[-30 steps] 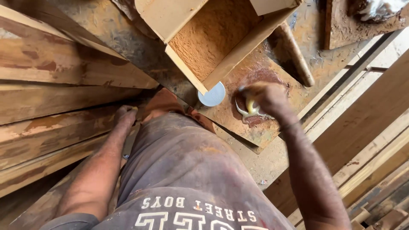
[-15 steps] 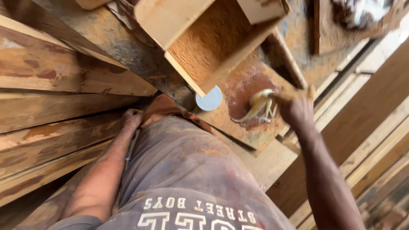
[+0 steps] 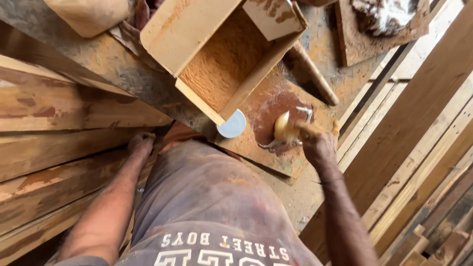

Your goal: The person opens jars and pours a dark liquid onto a board, then adds brown powder from a cardboard box and kneads and mixes the powder and liquid together by hand, occasionally using a small scraper, working the mixture into a paste.

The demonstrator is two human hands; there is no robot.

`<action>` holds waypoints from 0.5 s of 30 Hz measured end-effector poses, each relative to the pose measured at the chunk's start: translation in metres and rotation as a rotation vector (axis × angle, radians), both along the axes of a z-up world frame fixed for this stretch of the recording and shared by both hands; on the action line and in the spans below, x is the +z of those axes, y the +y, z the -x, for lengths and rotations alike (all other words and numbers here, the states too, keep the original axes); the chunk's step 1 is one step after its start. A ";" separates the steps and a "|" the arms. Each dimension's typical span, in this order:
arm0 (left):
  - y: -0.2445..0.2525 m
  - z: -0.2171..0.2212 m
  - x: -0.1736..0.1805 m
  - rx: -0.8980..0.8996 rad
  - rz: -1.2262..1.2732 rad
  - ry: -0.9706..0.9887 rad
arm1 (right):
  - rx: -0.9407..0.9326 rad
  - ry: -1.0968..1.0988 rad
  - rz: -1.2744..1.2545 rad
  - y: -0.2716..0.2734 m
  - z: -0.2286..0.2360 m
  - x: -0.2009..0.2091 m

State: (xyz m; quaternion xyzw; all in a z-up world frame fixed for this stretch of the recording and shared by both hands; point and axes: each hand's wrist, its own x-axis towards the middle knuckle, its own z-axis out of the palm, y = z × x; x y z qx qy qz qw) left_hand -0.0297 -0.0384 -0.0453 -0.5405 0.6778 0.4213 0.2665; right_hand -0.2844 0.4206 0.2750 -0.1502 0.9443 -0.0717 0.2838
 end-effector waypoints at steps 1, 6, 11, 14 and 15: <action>0.000 -0.004 -0.002 -0.056 0.041 0.056 | -0.153 0.128 0.083 -0.001 -0.012 -0.013; 0.000 0.007 -0.008 0.105 -0.096 0.054 | 0.179 0.731 -0.100 -0.041 -0.042 -0.016; 0.016 0.001 -0.037 -0.127 0.023 0.149 | -0.004 0.064 -0.226 0.021 -0.001 0.030; -0.006 0.005 -0.004 -0.046 0.029 0.165 | 0.009 0.071 -0.389 0.021 0.046 0.009; -0.002 0.006 0.008 -0.048 0.026 0.157 | 0.009 0.063 -0.391 0.027 0.044 0.004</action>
